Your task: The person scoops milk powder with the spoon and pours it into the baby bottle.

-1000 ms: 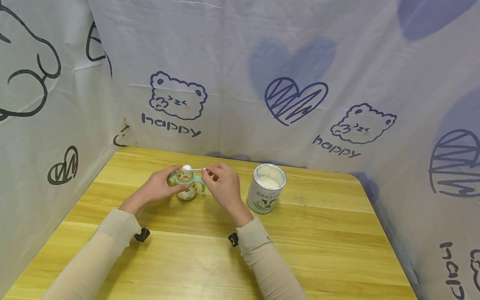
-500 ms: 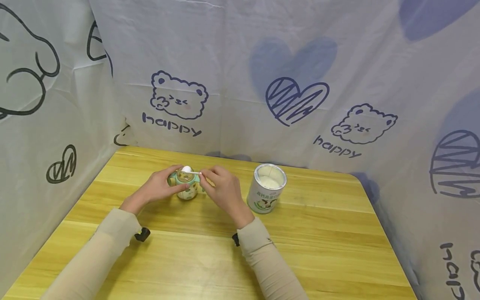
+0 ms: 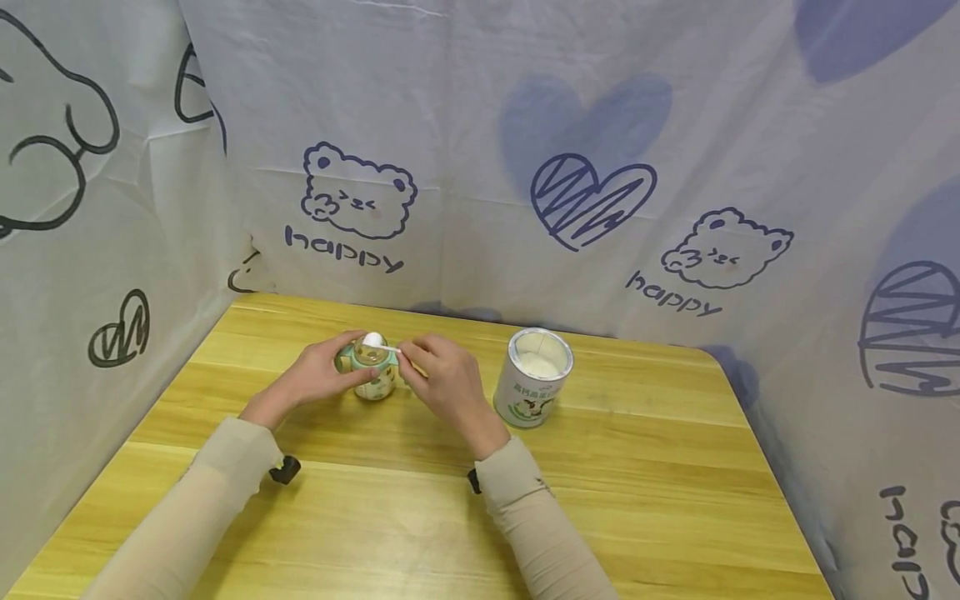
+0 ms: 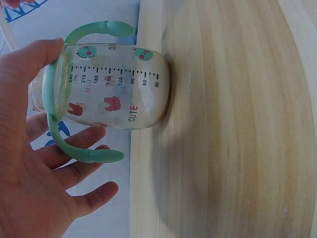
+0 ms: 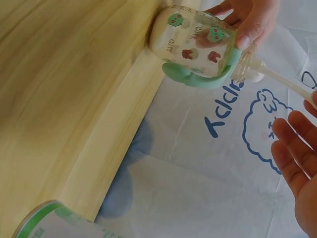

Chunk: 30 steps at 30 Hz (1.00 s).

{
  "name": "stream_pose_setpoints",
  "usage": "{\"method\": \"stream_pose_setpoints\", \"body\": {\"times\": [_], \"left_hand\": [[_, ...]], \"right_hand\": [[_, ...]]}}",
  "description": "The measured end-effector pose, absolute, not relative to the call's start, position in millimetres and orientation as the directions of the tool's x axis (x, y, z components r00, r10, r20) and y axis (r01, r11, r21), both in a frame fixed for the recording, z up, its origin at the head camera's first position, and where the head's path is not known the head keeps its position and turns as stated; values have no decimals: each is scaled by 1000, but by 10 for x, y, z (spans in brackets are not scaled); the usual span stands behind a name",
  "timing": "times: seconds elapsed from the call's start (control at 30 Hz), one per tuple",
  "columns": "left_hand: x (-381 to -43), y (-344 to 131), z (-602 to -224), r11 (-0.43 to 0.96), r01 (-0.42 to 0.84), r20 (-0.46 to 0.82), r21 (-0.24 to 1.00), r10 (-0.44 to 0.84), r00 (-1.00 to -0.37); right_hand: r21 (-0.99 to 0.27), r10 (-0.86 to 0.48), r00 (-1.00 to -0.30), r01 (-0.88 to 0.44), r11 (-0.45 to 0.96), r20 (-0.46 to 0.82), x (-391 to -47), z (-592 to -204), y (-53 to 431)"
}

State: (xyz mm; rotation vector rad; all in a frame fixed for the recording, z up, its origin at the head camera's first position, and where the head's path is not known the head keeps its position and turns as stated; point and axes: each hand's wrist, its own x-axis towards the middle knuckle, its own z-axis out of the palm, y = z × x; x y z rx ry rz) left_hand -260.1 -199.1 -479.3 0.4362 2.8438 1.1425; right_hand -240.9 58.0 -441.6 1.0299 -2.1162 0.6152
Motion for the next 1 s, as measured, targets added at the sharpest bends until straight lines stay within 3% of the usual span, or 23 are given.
{"method": "stream_pose_setpoints", "body": {"times": [0.73, 1.0], "left_hand": [[-2606, -1985, -4795, 696, 233, 56, 679, 268, -962], [-2604, -1992, -4789, 697, 226, 47, 680, 266, -963]], "right_hand": [[84, -585, -336, -815, 574, 739, -2422, -4479, 669], [164, -604, -259, -816, 554, 754, -2436, -4499, 689]]}}
